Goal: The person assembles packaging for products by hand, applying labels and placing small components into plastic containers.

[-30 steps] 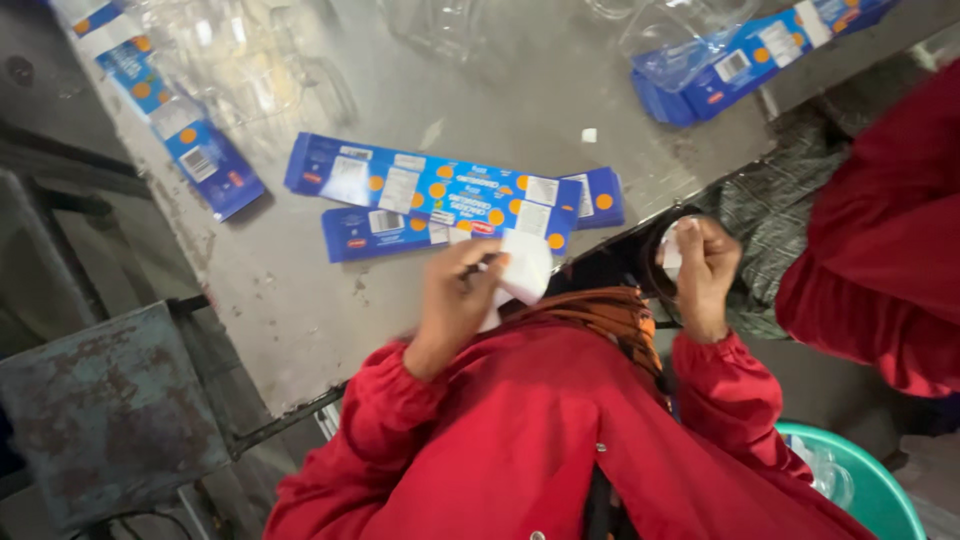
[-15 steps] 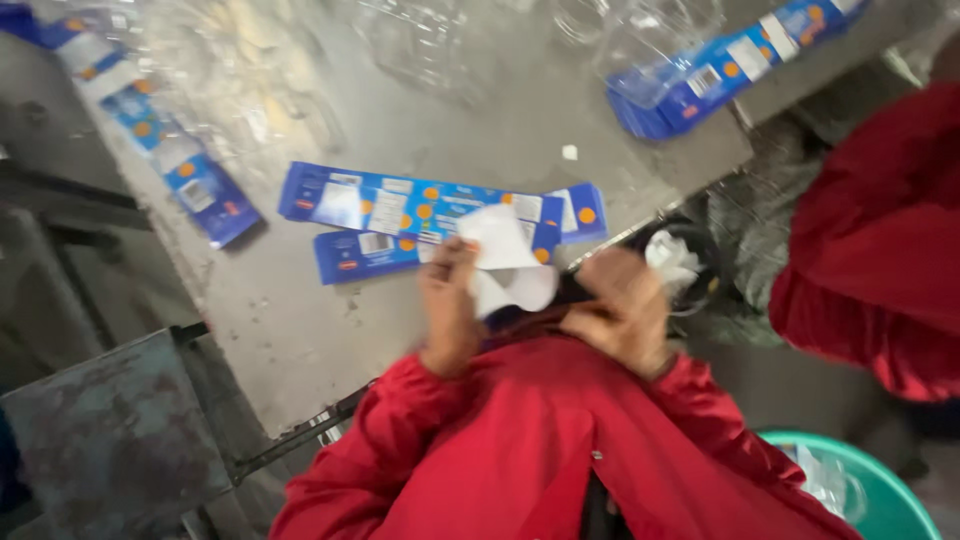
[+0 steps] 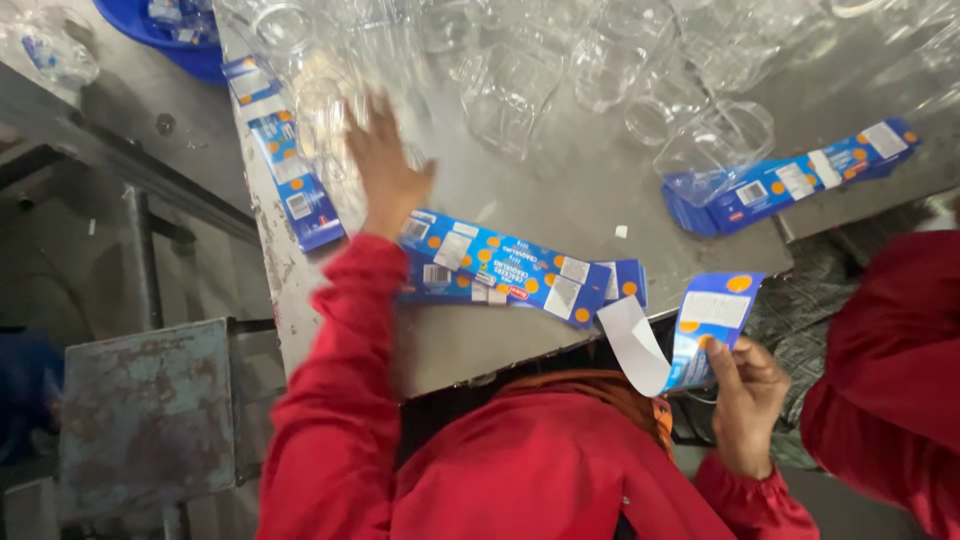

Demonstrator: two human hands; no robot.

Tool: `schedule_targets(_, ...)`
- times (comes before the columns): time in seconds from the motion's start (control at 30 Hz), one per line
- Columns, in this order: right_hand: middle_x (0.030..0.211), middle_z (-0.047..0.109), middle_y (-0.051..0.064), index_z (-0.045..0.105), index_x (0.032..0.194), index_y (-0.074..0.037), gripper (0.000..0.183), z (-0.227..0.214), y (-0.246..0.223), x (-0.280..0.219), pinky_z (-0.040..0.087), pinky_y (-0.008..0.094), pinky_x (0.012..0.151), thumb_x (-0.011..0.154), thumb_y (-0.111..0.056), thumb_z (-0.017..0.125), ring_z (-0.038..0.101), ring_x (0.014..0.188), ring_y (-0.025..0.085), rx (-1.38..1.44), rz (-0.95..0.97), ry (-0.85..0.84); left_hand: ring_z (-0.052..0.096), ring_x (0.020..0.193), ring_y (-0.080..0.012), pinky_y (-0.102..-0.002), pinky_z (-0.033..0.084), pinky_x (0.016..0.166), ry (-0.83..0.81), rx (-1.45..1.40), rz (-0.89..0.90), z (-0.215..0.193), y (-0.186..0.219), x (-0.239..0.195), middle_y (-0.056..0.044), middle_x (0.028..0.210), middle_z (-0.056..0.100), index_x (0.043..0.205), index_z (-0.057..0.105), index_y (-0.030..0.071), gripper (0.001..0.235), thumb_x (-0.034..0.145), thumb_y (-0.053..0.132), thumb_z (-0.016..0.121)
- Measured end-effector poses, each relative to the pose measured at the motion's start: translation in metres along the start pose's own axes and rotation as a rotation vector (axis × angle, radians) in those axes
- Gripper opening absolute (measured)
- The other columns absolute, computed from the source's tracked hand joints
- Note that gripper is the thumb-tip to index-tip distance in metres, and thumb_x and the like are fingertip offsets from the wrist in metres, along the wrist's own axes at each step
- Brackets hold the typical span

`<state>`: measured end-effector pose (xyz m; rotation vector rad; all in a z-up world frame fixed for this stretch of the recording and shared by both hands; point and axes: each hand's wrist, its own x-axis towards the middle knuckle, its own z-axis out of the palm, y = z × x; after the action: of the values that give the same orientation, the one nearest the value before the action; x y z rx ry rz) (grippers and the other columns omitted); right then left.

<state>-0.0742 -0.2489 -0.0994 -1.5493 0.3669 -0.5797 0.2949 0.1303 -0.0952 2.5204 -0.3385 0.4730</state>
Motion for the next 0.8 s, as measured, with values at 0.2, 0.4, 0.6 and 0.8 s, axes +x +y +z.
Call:
schedule_targets(0.2, 0.098, 0.073, 0.0, 0.072, 0.112, 0.0, 0.013, 0.004, -0.007, -0.007, 0.048, 0.018, 0.074, 0.104, -0.009, 0.066, 0.062, 0.082, 0.002, -0.018, 0.046, -0.053, 0.016, 0.152, -0.0489, -0.067, 0.007, 0.12, -0.324, 0.541, 0.123, -0.049, -0.044, 0.039, -0.02, 0.158, 0.033, 0.164, 0.028, 0.02, 0.119, 0.059, 0.015, 0.084)
schedule_targets(0.4, 0.091, 0.066, -0.003, 0.07, 0.108, 0.004, 0.016, -0.006, -0.027, 0.0, 0.042, 0.018, 0.074, 0.113, -0.009, 0.064, 0.054, 0.08, 0.0, -0.217, -0.013, 0.038, 0.051, 0.128, -0.0448, -0.048, 0.043, 0.104, -0.343, -0.144, 0.167, -0.087, 0.075, -0.038, -0.025, 0.146, 0.046, 0.159, 0.034, 0.016, 0.114, 0.061, 0.04, 0.088)
schedule_targets(0.6, 0.093, 0.067, -0.001, 0.069, 0.115, 0.007, 0.01, -0.005, -0.07, 0.001, 0.043, 0.019, 0.075, 0.109, -0.002, 0.069, 0.054, 0.079, 0.001, -0.227, 0.012, 0.049, 0.049, 0.14, -0.0489, -0.05, 0.042, 0.114, -0.343, -0.448, 0.187, -0.048, 0.117, -0.107, -0.032, 0.151, 0.048, 0.156, 0.037, -0.003, 0.092, 0.093, 0.049, 0.079)
schedule_targets(0.8, 0.09, 0.067, 0.003, 0.074, 0.107, 0.005, 0.005, -0.011, -0.072, 0.0, 0.044, 0.019, 0.072, 0.11, 0.003, 0.071, 0.057, 0.08, 0.004, -0.403, 0.041, -0.072, 0.063, 0.113, -0.0365, -0.043, 0.049, 0.096, -0.598, -0.352, 0.23, -0.058, 0.117, -0.102, -0.018, 0.115, 0.069, 0.117, 0.064, -0.002, 0.066, 0.079, 0.047, 0.086)
